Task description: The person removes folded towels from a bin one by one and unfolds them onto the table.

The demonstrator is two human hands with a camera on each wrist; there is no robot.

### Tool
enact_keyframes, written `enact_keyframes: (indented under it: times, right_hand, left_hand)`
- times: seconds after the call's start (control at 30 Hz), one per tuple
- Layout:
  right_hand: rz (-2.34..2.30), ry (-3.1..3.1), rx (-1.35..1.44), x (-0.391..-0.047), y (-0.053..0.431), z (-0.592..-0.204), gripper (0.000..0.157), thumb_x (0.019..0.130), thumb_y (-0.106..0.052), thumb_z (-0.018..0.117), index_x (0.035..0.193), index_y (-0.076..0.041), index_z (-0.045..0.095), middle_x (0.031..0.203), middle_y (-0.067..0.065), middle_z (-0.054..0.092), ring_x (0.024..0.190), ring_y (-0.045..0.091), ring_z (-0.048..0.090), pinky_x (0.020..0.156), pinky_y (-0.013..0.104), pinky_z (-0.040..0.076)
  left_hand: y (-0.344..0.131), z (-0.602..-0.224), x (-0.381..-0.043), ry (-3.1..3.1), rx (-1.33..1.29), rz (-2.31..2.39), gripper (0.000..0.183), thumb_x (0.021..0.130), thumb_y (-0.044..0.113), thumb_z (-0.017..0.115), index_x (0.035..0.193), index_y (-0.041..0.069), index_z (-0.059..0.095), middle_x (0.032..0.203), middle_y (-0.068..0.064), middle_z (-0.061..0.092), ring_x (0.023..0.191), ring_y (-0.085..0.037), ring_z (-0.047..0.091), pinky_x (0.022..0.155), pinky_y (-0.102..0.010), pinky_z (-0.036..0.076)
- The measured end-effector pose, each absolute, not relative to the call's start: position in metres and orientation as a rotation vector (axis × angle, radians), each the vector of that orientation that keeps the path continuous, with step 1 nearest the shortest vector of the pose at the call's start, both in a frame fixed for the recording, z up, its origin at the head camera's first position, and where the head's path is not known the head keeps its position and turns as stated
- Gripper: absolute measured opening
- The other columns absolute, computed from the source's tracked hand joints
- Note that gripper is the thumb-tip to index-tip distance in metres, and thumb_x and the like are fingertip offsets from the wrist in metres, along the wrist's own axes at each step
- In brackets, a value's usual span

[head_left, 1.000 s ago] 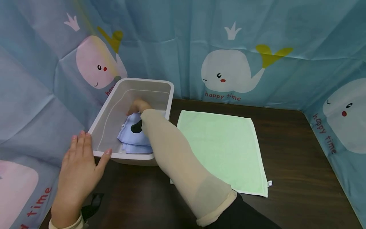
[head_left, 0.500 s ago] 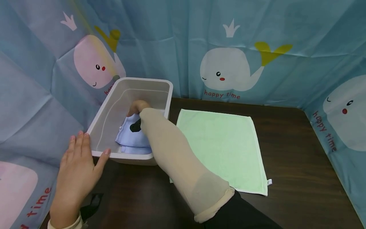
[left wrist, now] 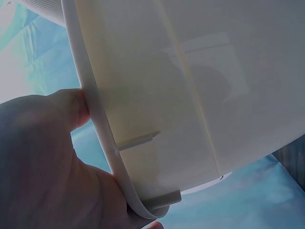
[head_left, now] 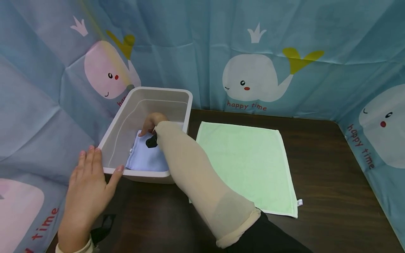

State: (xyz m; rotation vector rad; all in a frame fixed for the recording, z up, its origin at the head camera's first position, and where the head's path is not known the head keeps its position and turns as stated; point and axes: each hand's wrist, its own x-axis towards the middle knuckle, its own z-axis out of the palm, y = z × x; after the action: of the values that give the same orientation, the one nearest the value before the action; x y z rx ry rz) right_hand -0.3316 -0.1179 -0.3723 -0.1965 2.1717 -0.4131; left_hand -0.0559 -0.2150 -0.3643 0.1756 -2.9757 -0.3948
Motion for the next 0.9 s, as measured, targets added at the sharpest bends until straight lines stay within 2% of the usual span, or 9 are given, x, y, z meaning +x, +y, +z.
enact_keyframes:
  times: [0.23, 0.4, 0.53, 0.63, 0.9]
  right_hand:
    - [-0.529, 2.187, -0.192, -0.3305, -0.1175, -0.3757, 0.032, 0.071, -0.038, 0.081, 0.091, -0.017, 0.068, 0.097, -0.008, 0.064, 0.085, 0.008, 0.058, 0.070, 0.021, 0.050]
    - [-0.586, 2.170, -0.152, -0.3293, -0.1169, -0.3733, 0.034, 0.070, -0.037, 0.081, 0.095, -0.017, 0.069, 0.101, -0.008, 0.065, 0.089, 0.009, 0.060, 0.071, 0.022, 0.050]
    - [-0.609, 2.136, -0.147, -0.3291, -0.1150, -0.3709, 0.039, 0.072, -0.035, 0.080, 0.103, -0.016, 0.069, 0.111, -0.008, 0.066, 0.099, 0.008, 0.061, 0.072, 0.021, 0.050]
    - [-0.642, 2.122, -0.130, -0.3289, -0.1140, -0.3702, 0.039, 0.072, -0.034, 0.080, 0.104, -0.016, 0.070, 0.114, -0.008, 0.066, 0.104, 0.009, 0.061, 0.073, 0.022, 0.051]
    - [-0.695, 2.169, -0.056, -0.3275, -0.1171, -0.3709, 0.034, 0.068, -0.036, 0.083, 0.092, -0.016, 0.071, 0.100, -0.007, 0.067, 0.090, 0.012, 0.062, 0.073, 0.026, 0.052]
  left_hand:
    - [-0.2146, -0.3649, -0.0563, -2.979, 0.185, -0.390, 0.088, 0.095, 0.057, 0.037, 0.151, -0.001, 0.001, 0.158, -0.021, -0.006, 0.146, -0.042, -0.008, 0.113, -0.066, 0.004]
    - [-0.2138, -0.3652, -0.0569, -2.975, 0.193, -0.392, 0.089, 0.095, 0.057, 0.038, 0.151, -0.001, 0.001, 0.158, -0.022, -0.005, 0.146, -0.042, -0.008, 0.113, -0.067, 0.004]
    - [-0.2137, -0.3653, -0.0572, -2.968, 0.197, -0.395, 0.088, 0.095, 0.057, 0.039, 0.151, 0.000, 0.002, 0.158, -0.022, -0.004, 0.146, -0.042, -0.008, 0.113, -0.066, 0.004]
    - [-0.2133, -0.3646, -0.0569, -2.967, 0.199, -0.398, 0.088, 0.095, 0.057, 0.038, 0.151, 0.000, 0.001, 0.158, -0.021, -0.005, 0.146, -0.042, -0.008, 0.113, -0.067, 0.004]
    - [-0.2144, -0.3644, -0.0576, -2.957, 0.183, -0.398, 0.089, 0.094, 0.056, 0.040, 0.151, -0.001, 0.002, 0.158, -0.023, -0.003, 0.146, -0.043, -0.007, 0.113, -0.067, 0.005]
